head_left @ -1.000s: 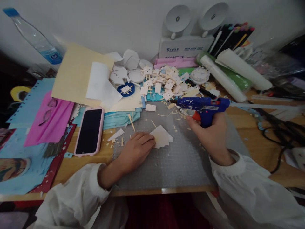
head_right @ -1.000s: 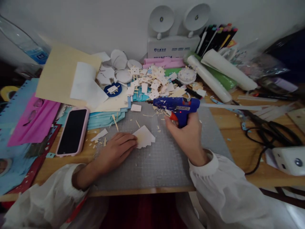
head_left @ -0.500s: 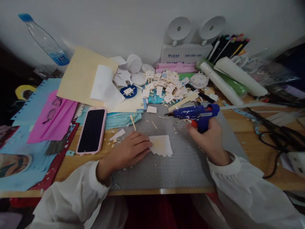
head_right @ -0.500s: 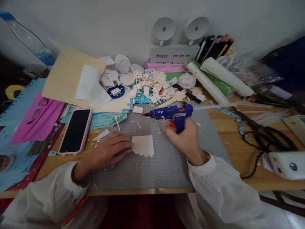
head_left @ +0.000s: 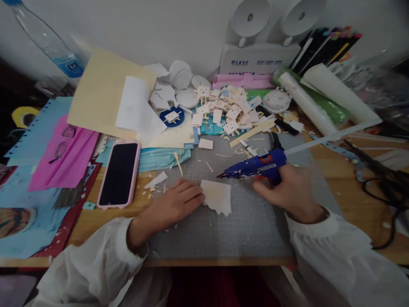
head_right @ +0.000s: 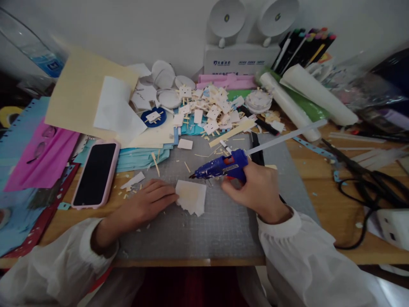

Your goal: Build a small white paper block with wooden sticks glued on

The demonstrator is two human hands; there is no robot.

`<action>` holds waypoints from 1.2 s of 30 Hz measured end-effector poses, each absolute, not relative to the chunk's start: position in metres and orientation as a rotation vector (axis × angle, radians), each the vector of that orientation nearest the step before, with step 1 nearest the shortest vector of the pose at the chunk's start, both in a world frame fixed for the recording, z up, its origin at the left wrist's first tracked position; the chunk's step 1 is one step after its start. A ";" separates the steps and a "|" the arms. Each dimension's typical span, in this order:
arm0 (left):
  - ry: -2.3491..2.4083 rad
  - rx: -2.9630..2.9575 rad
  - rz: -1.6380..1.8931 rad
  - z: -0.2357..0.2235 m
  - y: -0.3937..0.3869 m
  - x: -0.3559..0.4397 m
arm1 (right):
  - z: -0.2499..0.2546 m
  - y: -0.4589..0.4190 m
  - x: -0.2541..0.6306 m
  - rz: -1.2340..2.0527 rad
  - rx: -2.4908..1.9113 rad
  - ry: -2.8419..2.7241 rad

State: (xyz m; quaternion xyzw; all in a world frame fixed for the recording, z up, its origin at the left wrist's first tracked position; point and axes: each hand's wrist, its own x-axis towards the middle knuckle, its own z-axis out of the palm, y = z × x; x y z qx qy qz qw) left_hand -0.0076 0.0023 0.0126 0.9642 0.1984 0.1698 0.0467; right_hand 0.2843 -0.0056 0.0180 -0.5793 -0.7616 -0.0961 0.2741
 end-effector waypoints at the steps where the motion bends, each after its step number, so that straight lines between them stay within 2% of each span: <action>1: 0.631 2.935 0.524 0.013 0.003 -0.009 | 0.018 -0.006 0.285 -0.261 -1.561 -2.064; 8: 0.636 2.936 0.556 0.017 -0.002 -0.008 | 0.014 -0.005 0.282 -0.413 -1.491 -2.112; 16: 0.787 2.898 0.517 0.013 -0.011 0.001 | 0.002 -0.009 0.273 -0.302 -1.625 -2.155; 36: 0.870 2.880 0.458 0.017 -0.015 0.003 | 0.002 -0.011 0.257 -0.417 -1.666 -2.277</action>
